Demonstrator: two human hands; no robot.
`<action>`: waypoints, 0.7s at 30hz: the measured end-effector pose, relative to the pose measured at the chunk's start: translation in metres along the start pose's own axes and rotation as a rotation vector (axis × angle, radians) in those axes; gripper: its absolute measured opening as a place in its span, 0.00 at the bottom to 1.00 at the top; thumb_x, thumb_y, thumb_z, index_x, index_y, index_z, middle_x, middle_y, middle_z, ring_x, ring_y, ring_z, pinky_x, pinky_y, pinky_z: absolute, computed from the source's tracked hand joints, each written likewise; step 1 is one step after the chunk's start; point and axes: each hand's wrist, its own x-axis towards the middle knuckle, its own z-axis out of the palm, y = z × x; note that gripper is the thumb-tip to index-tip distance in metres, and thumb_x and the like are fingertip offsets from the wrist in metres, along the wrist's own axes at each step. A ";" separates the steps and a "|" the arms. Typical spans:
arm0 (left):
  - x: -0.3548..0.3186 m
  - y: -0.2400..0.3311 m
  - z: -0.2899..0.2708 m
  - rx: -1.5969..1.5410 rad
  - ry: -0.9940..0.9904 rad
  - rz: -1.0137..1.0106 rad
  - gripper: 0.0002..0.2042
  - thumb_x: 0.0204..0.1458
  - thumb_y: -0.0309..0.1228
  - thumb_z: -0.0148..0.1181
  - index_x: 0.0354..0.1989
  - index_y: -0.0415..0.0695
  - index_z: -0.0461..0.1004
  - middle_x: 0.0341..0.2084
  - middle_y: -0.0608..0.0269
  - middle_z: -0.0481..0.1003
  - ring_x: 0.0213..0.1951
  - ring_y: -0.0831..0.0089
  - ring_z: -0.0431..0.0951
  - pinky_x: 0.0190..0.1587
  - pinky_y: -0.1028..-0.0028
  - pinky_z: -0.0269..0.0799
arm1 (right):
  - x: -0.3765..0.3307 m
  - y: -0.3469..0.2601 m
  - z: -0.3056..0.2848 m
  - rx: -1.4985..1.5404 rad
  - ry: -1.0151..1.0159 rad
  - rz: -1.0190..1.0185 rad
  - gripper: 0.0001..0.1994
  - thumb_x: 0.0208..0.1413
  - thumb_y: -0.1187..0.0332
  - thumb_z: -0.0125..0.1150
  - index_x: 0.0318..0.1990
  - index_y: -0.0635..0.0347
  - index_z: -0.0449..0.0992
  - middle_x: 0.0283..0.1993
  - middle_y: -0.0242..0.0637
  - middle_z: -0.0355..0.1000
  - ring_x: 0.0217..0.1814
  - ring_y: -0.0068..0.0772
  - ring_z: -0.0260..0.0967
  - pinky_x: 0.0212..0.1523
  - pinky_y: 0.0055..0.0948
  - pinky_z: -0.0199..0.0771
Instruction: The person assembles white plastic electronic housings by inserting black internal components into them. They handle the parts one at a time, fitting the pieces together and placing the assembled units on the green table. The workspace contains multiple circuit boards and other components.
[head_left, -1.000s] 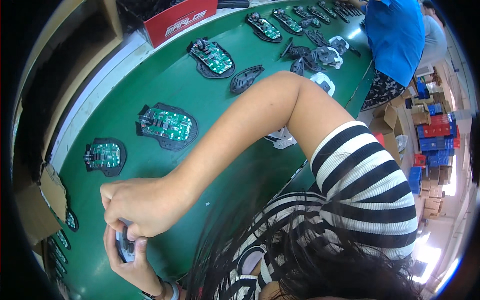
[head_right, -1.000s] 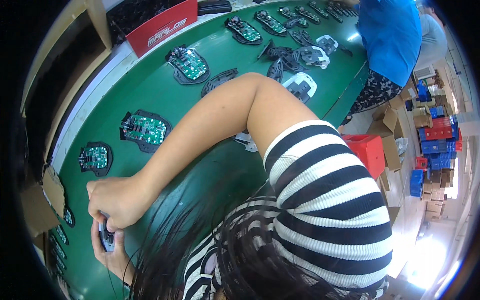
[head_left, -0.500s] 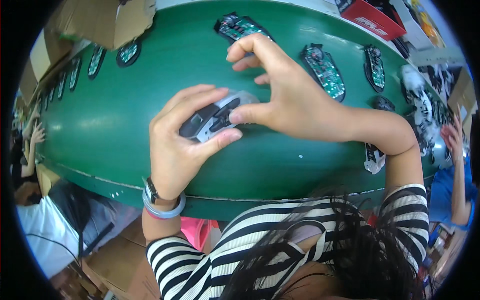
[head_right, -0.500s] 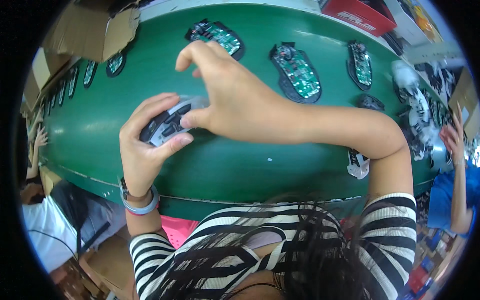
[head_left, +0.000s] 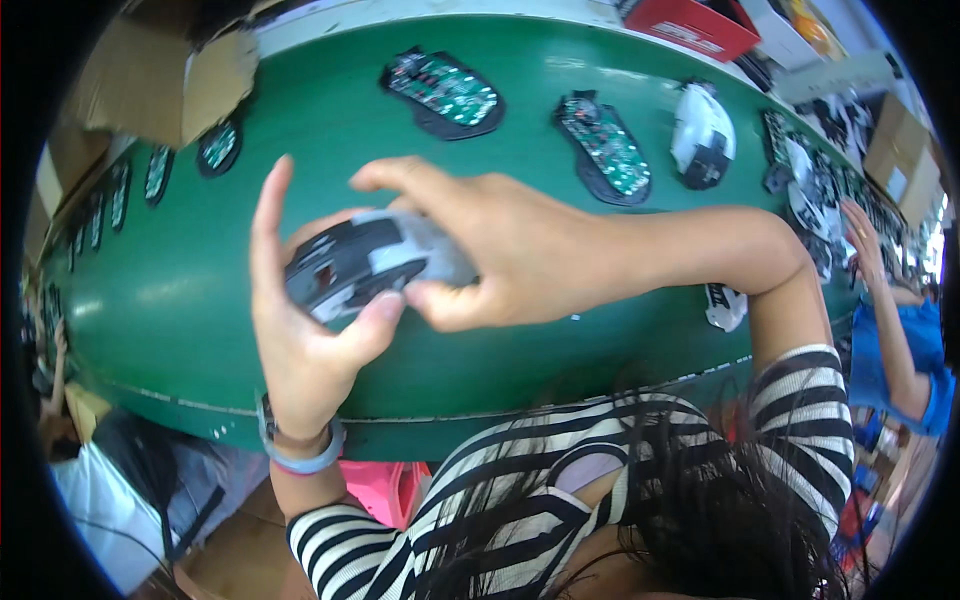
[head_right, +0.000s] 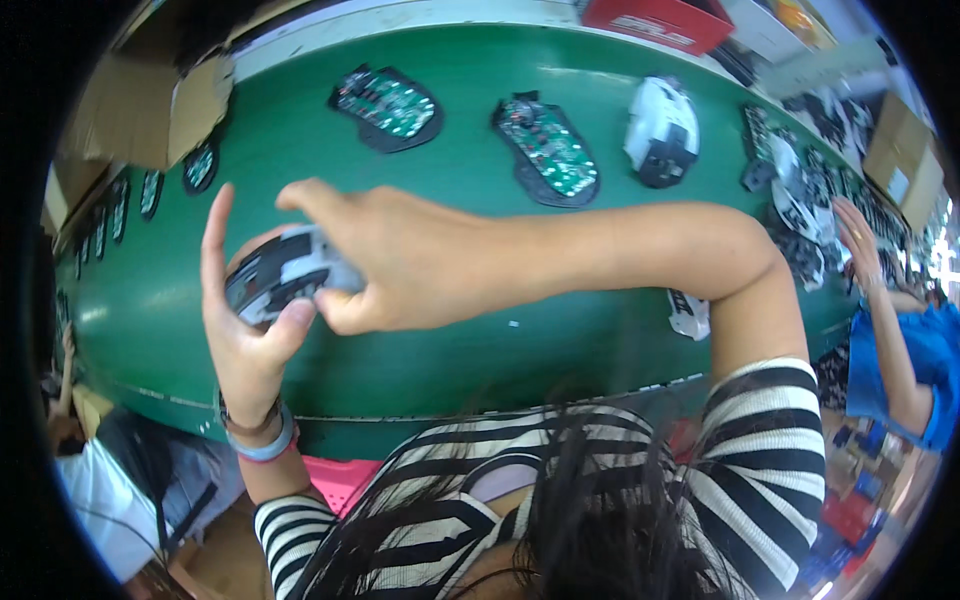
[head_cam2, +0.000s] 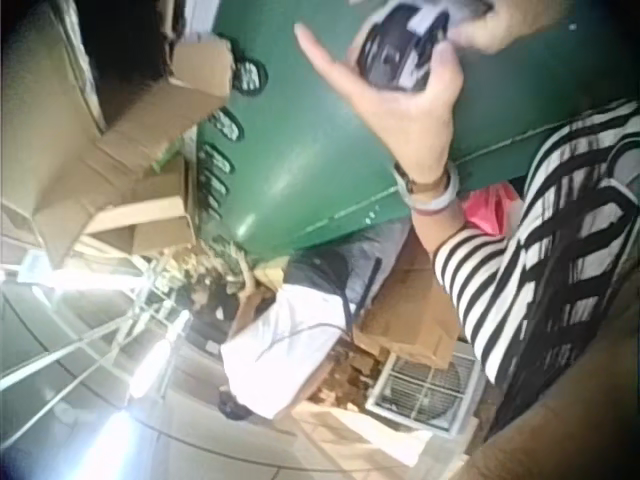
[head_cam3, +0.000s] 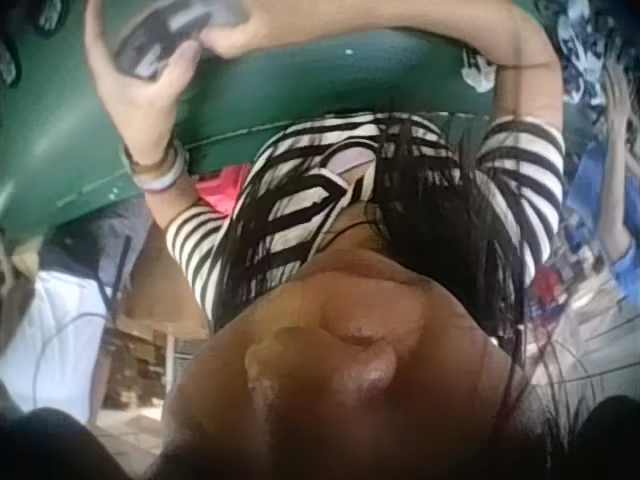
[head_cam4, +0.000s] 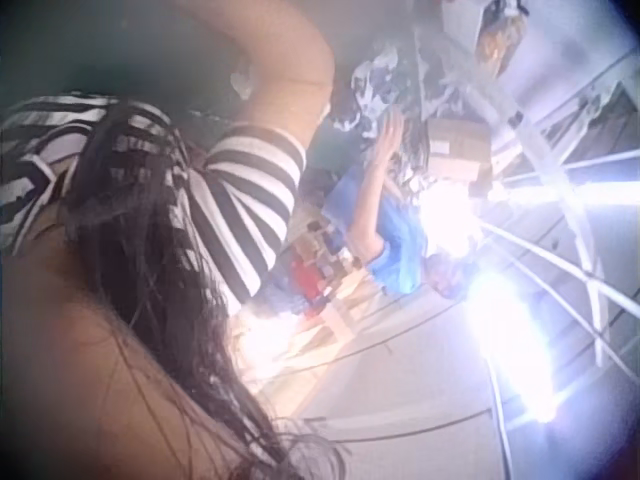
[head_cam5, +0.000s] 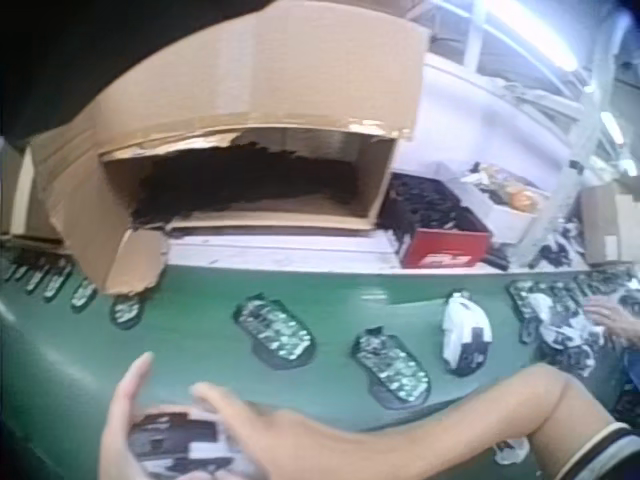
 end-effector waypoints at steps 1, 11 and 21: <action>-0.002 0.001 0.002 0.019 0.010 0.019 0.49 0.37 0.25 0.67 0.71 0.40 0.45 0.44 0.52 0.74 0.46 0.65 0.78 0.51 0.70 0.74 | 0.001 0.003 0.006 -0.012 0.032 -0.059 0.33 0.49 0.72 0.62 0.62 0.63 0.53 0.41 0.56 0.74 0.35 0.52 0.77 0.34 0.40 0.75; 0.003 -0.020 0.016 0.075 -0.137 0.158 0.59 0.39 0.40 0.73 0.74 0.46 0.33 0.65 0.45 0.58 0.60 0.58 0.67 0.60 0.65 0.62 | -0.084 -0.010 0.000 -0.768 0.220 0.230 0.38 0.52 0.54 0.63 0.66 0.61 0.52 0.38 0.53 0.67 0.27 0.52 0.74 0.24 0.41 0.77; -0.006 -0.017 0.001 0.217 -0.159 0.053 0.31 0.47 0.24 0.64 0.63 0.41 0.65 0.60 0.53 0.68 0.56 0.64 0.73 0.56 0.66 0.67 | -0.148 -0.021 0.012 -0.611 -0.077 0.228 0.33 0.61 0.49 0.53 0.66 0.62 0.55 0.35 0.47 0.70 0.33 0.49 0.74 0.33 0.43 0.76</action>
